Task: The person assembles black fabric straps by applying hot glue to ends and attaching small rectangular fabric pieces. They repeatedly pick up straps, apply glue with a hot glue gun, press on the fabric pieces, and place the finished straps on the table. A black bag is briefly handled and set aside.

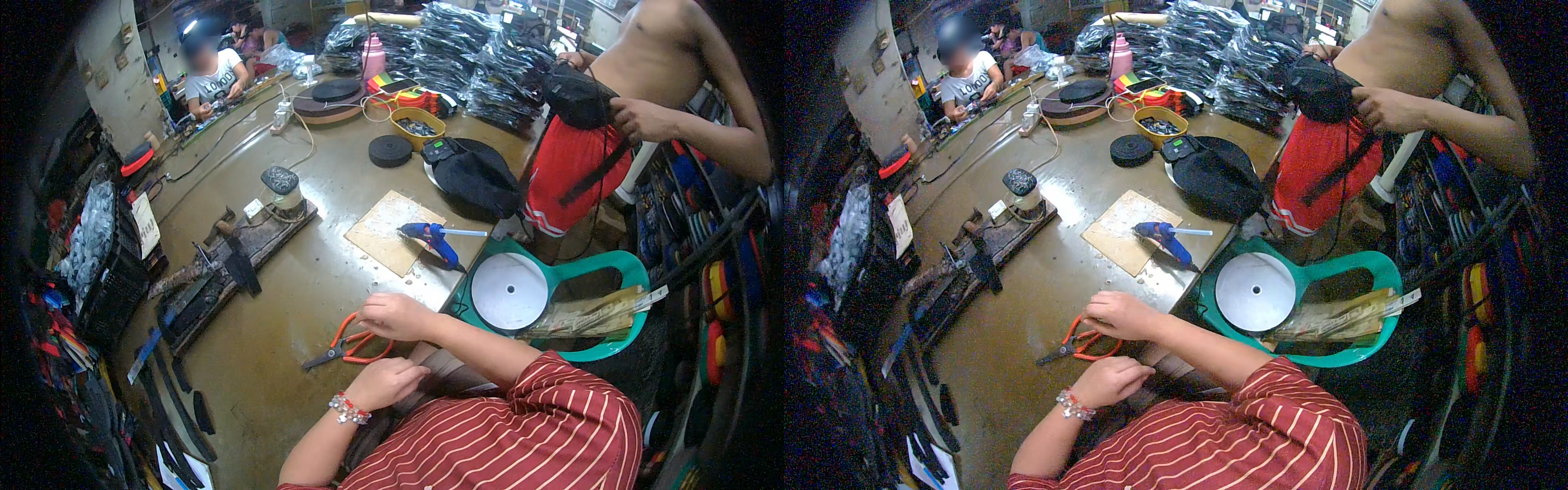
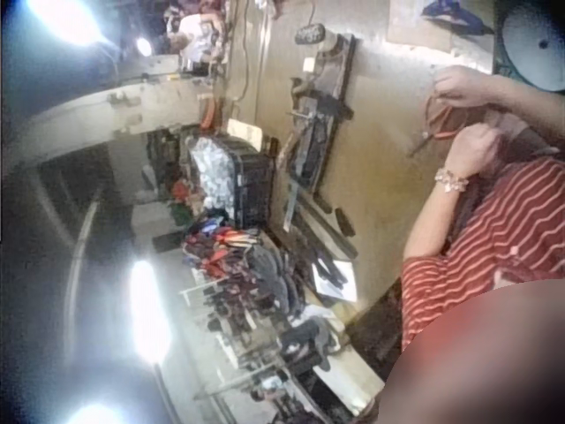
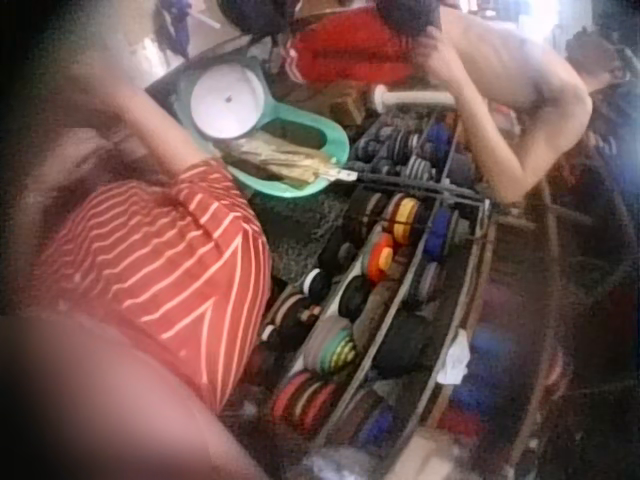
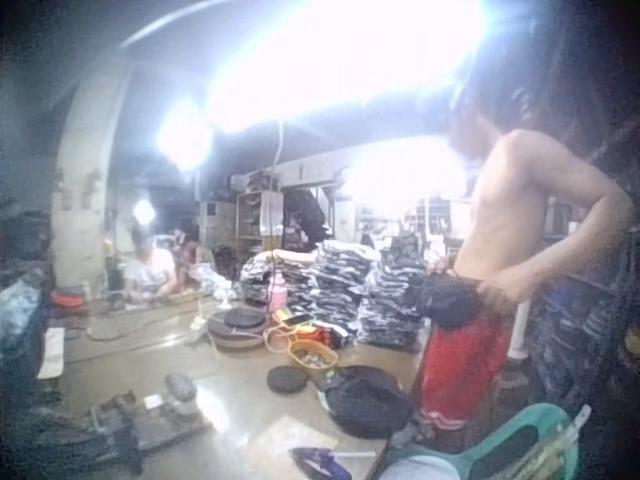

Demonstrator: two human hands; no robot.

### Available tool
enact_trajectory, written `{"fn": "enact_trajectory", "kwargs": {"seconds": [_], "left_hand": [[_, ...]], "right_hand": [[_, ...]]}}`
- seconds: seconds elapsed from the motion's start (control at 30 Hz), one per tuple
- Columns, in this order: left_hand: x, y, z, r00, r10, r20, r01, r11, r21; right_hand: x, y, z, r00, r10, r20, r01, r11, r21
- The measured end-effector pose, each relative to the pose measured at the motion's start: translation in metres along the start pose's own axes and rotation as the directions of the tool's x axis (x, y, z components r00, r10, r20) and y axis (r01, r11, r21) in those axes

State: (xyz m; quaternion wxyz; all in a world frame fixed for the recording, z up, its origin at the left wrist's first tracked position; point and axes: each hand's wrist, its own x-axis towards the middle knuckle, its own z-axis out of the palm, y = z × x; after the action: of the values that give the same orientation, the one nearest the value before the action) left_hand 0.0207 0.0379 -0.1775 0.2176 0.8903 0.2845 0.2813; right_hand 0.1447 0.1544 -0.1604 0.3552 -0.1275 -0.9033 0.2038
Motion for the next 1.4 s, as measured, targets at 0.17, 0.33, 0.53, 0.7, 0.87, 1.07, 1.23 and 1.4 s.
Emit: {"fn": "enact_trajectory", "kwargs": {"seconds": [0.17, 0.33, 0.53, 0.7, 0.87, 1.07, 1.23, 1.4], "left_hand": [[-0.001, -0.001, -0.014, 0.999, -0.032, -0.017, 0.033, 0.998, 0.051], [0.002, 0.005, -0.008, 1.000, 0.029, -0.002, -0.029, 0.999, 0.032], [0.000, 0.006, -0.014, 0.987, 0.037, -0.156, -0.027, 0.998, 0.064], [-0.001, 0.003, -0.018, 0.974, 0.020, -0.226, -0.002, 0.997, 0.081], [-0.002, 0.001, -0.024, 0.942, -0.037, -0.333, 0.045, 0.999, 0.016], [-0.002, 0.002, -0.025, 0.948, -0.042, -0.315, 0.054, 0.998, 0.029], [-0.003, 0.001, -0.026, 0.946, -0.086, -0.312, 0.097, 0.995, 0.019], [-0.002, 0.001, -0.024, 0.949, -0.078, -0.305, 0.089, 0.996, 0.023]], "right_hand": [[-0.019, 0.012, -0.009, 0.987, 0.152, 0.048, -0.151, 0.988, -0.022], [-0.030, 0.015, -0.018, 0.975, 0.223, -0.004, -0.223, 0.975, -0.018], [-0.027, 0.022, -0.020, 0.971, 0.172, -0.164, -0.180, 0.983, -0.037], [-0.004, 0.016, -0.043, 0.941, 0.118, -0.316, -0.141, 0.989, -0.051], [0.011, -0.002, -0.115, 0.877, -0.146, -0.457, -0.030, 0.934, -0.356], [0.020, -0.001, -0.277, 0.833, -0.128, -0.538, -0.388, 0.558, -0.733], [-0.042, 0.007, -0.456, 0.634, -0.297, -0.714, -0.773, -0.227, -0.592], [-0.085, 0.055, -0.515, 0.656, -0.084, -0.750, -0.703, 0.293, -0.648]]}}
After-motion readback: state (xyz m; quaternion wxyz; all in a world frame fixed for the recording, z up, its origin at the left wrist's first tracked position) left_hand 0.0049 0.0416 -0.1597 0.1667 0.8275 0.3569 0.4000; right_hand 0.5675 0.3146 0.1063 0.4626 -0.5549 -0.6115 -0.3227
